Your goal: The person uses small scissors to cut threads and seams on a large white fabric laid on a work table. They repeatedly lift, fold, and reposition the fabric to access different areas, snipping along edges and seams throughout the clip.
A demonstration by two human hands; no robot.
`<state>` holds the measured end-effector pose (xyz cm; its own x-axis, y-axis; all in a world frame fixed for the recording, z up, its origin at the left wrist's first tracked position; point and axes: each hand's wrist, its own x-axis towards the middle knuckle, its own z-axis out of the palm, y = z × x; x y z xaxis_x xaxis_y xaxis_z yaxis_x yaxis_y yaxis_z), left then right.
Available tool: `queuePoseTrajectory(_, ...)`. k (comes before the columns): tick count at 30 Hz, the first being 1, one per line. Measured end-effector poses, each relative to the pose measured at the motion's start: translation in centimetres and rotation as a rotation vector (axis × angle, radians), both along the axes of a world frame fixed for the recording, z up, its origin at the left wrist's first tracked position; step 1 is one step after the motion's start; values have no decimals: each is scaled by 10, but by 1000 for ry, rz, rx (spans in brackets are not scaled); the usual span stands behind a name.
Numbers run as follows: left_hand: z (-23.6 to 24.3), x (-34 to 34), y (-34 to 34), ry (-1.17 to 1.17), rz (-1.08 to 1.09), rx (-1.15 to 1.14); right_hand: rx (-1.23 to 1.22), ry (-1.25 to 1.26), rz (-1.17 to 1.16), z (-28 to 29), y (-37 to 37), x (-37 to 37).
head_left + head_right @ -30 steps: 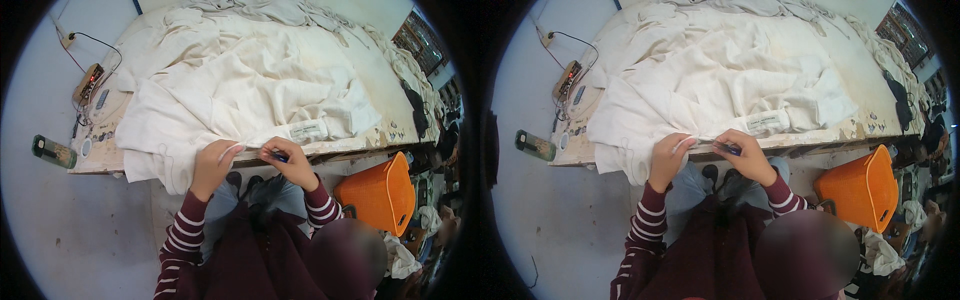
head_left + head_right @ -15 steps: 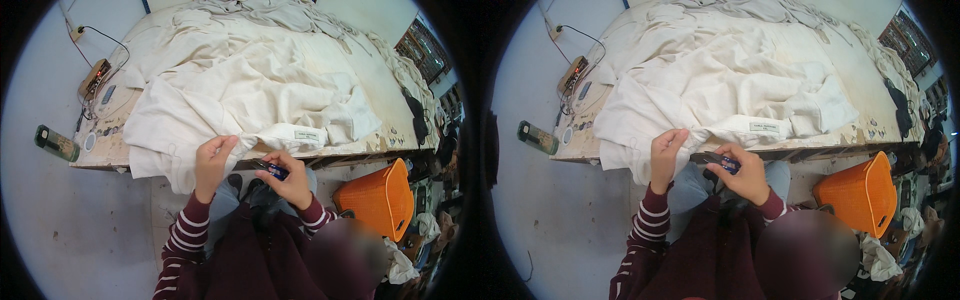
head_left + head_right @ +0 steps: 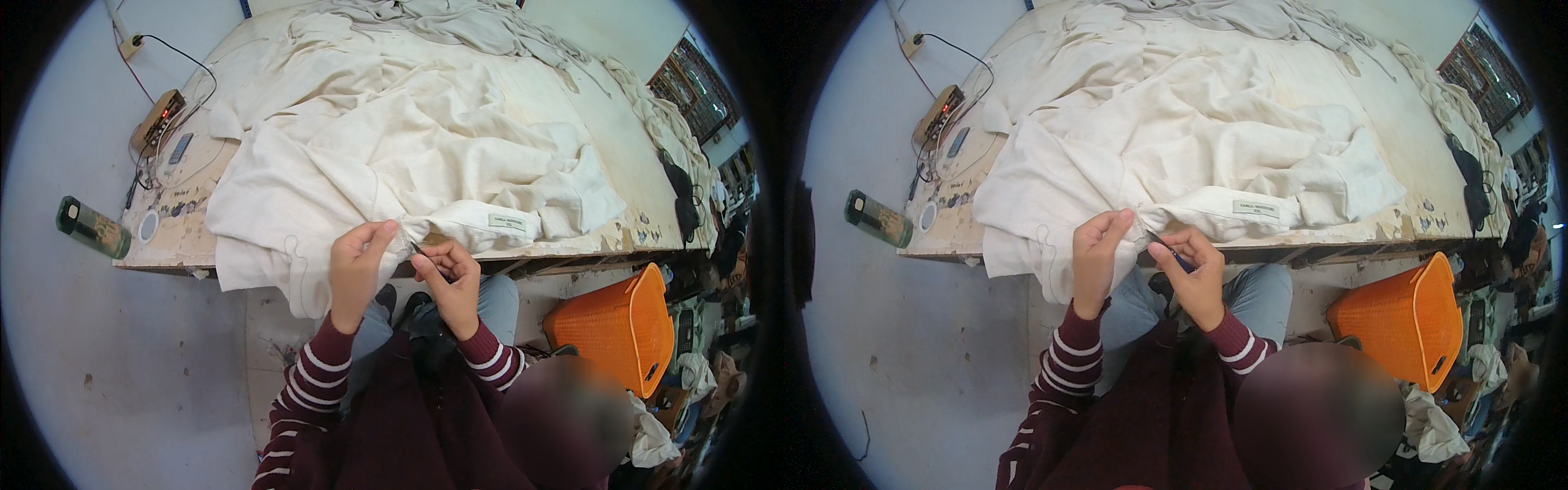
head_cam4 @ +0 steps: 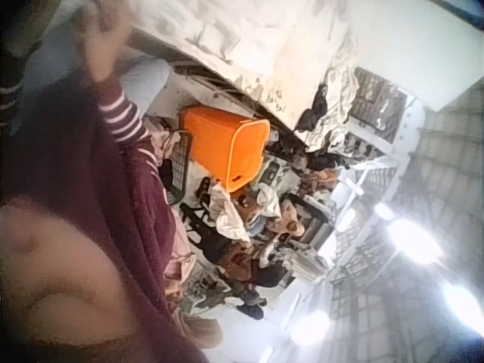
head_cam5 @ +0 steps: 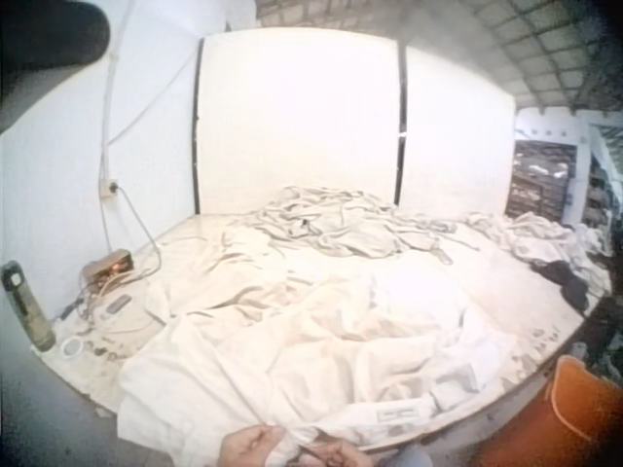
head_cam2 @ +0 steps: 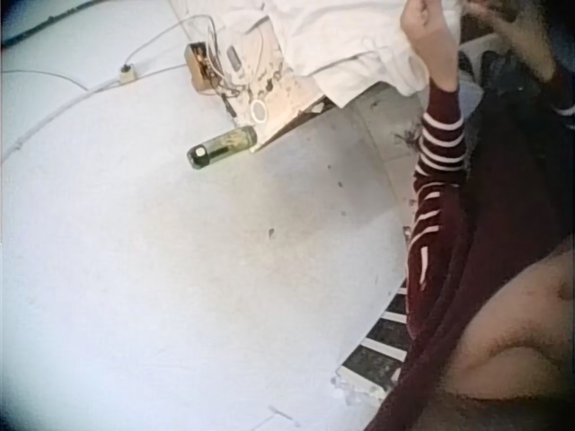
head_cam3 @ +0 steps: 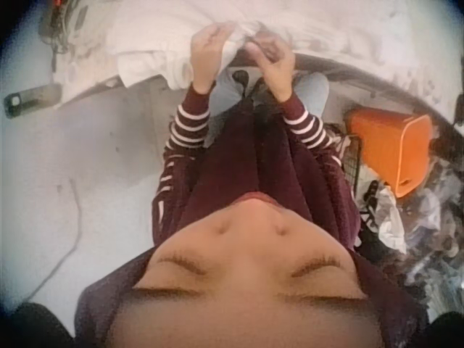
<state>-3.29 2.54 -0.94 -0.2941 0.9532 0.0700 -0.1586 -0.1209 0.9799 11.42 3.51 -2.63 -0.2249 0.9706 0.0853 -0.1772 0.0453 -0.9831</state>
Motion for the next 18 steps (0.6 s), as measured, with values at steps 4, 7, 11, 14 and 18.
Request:
queuePoseTrajectory(4,0,0,0,8,-1,7,206,-122,-107,-2,-1,4)
queuePoseTrajectory(7,-1,0,1,10,11,4,409,-367,-161,1,-1,9)
queuePoseTrajectory(11,-1,0,1,8,19,-1,591,-519,-219,7,4,11)
queuePoseTrajectory(14,0,1,2,8,19,-4,690,-574,-241,10,8,10)
queuePoseTrajectory(18,-1,0,1,-21,9,-4,733,-599,-261,12,11,10)
